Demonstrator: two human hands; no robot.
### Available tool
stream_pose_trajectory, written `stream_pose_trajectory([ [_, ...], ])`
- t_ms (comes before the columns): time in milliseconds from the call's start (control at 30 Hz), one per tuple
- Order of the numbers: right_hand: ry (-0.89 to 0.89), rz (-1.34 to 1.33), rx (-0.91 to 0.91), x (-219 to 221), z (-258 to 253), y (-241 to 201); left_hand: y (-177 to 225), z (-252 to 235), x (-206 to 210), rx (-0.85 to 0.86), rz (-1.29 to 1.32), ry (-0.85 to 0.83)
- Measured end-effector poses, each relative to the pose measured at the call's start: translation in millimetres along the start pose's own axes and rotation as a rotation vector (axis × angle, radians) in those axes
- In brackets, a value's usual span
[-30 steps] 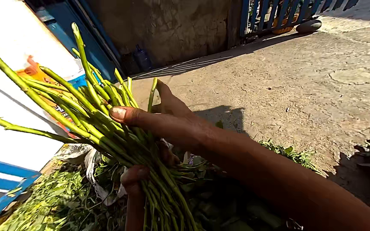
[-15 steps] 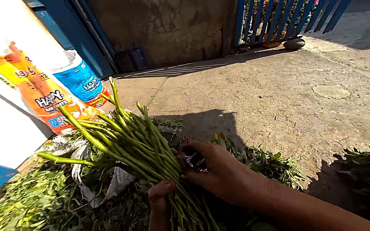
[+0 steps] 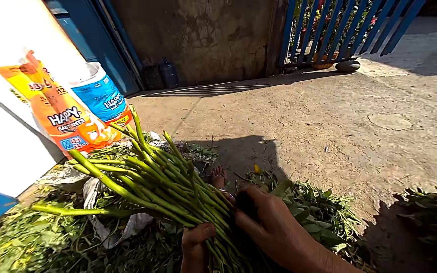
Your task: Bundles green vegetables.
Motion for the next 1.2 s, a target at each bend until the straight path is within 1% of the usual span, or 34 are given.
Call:
stream_pose_trajectory([
  [100, -0.069, -0.019, 0.039, 5.7, 1.4, 5.7, -2.5, -0.3, -1.9, -0.014, -0.001, 0.028],
  [133, -0.064, -0.057, 0.037, 6.8, 1.6, 7.3, -3.7, -1.9, -1.2, -0.025, 0.012, 0.006],
  [167, -0.051, -0.107, 0.037, 7.4, 1.9, 8.8, -4.5, -4.2, 2.3, -0.043, 0.047, -0.055],
  [233, 0.051, -0.194, 0.031, 4.0, 4.2, 10.2, -2.8, -4.8, 5.7, -0.03, 0.063, -0.103],
  [267, 0.127, -0.22, 0.016, 0.7, 6.7, 10.2, -1.4, -2.8, 2.7, -0.008, 0.034, -0.061],
  [333, 0.295, -0.228, -0.049, -8.6, 13.1, 7.0, -0.5, -2.6, 3.0, -0.007, 0.055, -0.064],
  [400, 0.383, -0.212, -0.132, -14.8, 16.3, 1.1, -2.8, -4.1, -1.6, -0.006, 0.041, -0.032],
  [433, 0.375, -0.209, -0.153, -13.8, 16.1, -0.6, -4.5, -6.0, -2.6, -0.014, 0.047, -0.036],
  [533, 0.251, -0.279, -0.148, -0.8, 11.2, -1.1, -10.8, -18.4, 8.6, -0.073, 0.146, -0.221],
  [600, 0.197, -0.314, -0.13, 4.5, 8.7, -0.5, -11.5, -24.0, 12.6, -0.078, 0.187, -0.263],
  [667, 0.144, -0.308, -0.108, 8.5, 6.5, -0.4, -11.7, -25.0, 9.5, -0.074, 0.187, -0.252],
  [733, 0.093, -0.317, -0.078, 13.4, 4.3, 1.0, -12.2, -22.7, 2.0, -0.062, 0.15, -0.183],
  [767, 0.097, -0.346, -0.072, 13.3, 3.7, 1.3, -12.2, -21.4, -0.7, -0.056, 0.135, -0.145],
  [800, 0.122, -0.398, -0.084, 10.0, 4.1, 0.1, -12.1, -21.6, 0.4, -0.056, 0.155, -0.149],
  [900, 0.237, -0.629, -0.14, -15.5, 11.1, -8.5, -13.9, -27.0, 1.8, -0.081, 0.266, -0.233],
  [1000, 0.271, -0.821, -0.078, -55.7, 32.6, -16.0, -15.0, -30.7, -19.6, -0.075, 0.307, -0.192],
  [1033, 0.319, -0.814, -0.066, -75.2, 43.9, -14.7, -13.6, -32.1, -27.3, -0.069, 0.325, -0.17],
  [1100, 0.467, -0.686, -0.04, -115.7, 67.0, 2.6, -8.6, -33.3, -39.6, -0.046, 0.353, -0.143],
  [1167, 0.588, -0.52, 0.018, -143.9, 81.3, 36.2, -1.3, -32.7, -45.1, -0.025, 0.353, -0.135],
  [1200, 0.622, -0.446, 0.081, -150.2, 84.0, 57.1, 2.5, -32.1, -45.5, -0.017, 0.34, -0.14],
])
Point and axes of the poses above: each hand's wrist, its own z-axis away from the middle knuckle, its own x-axis out of the palm, y = z × x, the point moved 9 cm from there along -z, towards the middle knuckle, and after that the axes turned 4 degrees about z, right-handed, at the moved point
